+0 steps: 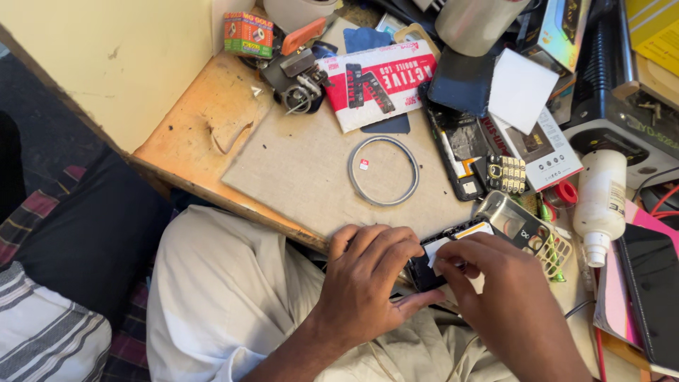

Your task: The person repairs a feature phone at a cluttered workbench. They handle small components on their lap, remove the battery and internal parts from the phone housing, fit the housing and keypad back together, and use a green screwdriver to work on the phone's screws and internals.

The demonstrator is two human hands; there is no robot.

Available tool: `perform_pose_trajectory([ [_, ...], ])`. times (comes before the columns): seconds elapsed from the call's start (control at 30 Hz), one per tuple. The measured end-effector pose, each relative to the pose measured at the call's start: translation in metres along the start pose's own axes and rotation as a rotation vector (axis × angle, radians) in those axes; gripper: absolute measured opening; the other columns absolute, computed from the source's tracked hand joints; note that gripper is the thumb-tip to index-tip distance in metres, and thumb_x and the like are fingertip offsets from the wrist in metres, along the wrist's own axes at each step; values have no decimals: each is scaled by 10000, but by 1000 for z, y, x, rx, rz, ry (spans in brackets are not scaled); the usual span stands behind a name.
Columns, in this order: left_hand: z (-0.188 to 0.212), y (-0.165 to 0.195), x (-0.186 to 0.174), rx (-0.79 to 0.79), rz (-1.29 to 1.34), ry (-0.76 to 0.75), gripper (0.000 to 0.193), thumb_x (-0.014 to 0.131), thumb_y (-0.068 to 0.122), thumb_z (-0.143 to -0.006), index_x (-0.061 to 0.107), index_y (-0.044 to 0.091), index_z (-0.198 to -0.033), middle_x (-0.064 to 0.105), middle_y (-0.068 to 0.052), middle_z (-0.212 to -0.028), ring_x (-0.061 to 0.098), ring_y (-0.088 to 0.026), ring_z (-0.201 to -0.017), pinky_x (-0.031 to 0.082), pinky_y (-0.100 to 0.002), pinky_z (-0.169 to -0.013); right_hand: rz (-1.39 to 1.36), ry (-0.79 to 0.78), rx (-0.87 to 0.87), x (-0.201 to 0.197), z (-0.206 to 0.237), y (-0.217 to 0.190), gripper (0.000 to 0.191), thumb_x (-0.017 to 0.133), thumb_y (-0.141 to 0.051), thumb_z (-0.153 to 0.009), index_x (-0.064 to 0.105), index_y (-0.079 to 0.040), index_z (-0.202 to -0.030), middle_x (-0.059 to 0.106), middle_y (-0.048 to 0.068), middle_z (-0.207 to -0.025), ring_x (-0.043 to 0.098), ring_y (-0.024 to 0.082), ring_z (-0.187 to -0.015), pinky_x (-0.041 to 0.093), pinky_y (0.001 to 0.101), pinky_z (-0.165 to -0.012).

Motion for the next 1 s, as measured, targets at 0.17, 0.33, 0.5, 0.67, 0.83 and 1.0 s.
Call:
perform_pose_trajectory([
  [0.17,-2,1,1,-2,-8,1,591,862,479,-814,578,125,-1193,644,-13,-1222,597,-224,-1184,340,-460,-1063,20,-43,-18,4,-2,-5,206,795,-121,-794,781,-89,-997,758,59,-930,764,224,-772,600,343,-688],
  [0.33,-2,1,1,-7,-1,-4,587,858,476,-818,579,123,-1195,641,-20,-1230,598,-227,-1191,341,-457,-1069,62,-81,28,0,-7,-11,217,782,-167,-803,768,-100,-1009,738,91,-858,738,270,-727,582,380,-660],
  [0.5,-2,1,0,-4,-14,2,578,856,483,-827,581,129,-1192,639,-7,-1225,600,-218,-1185,343,-459,-1077,140,-155,0,1,-13,-20,166,786,-156,-779,743,-80,-921,712,99,-866,703,308,-723,553,412,-671],
  [0.67,0,1,-3,3,-10,14,592,850,484,-825,580,123,-1208,635,-16,-1241,594,-230,-1205,342,-464,-1087,165,-138,-125,4,-12,-29,145,756,-128,-781,680,-56,-882,694,113,-853,672,343,-778,524,445,-686],
  [0.83,2,0,-3,-4,7,5,602,845,478,-830,573,111,-1222,635,-31,-1253,588,-240,-1214,343,-470,-1097,221,-113,-259,4,-3,-31,136,708,-133,-825,624,-57,-900,652,124,-833,651,352,-836,511,459,-711],
  [1.0,4,-1,-4,-2,46,-1,638,857,438,-831,544,99,-1272,644,-44,-1287,592,-250,-1233,349,-461,-1104,195,-254,-363,5,-1,-27,120,649,-120,-871,620,-67,-975,652,92,-925,656,322,-881,513,434,-732],
])
Point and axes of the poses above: each hand's wrist, its own z-axis away from the middle knuckle, its own x-axis out of the palm, y = z × x, the point moved 9 cm from there along -z, towards the middle knuckle
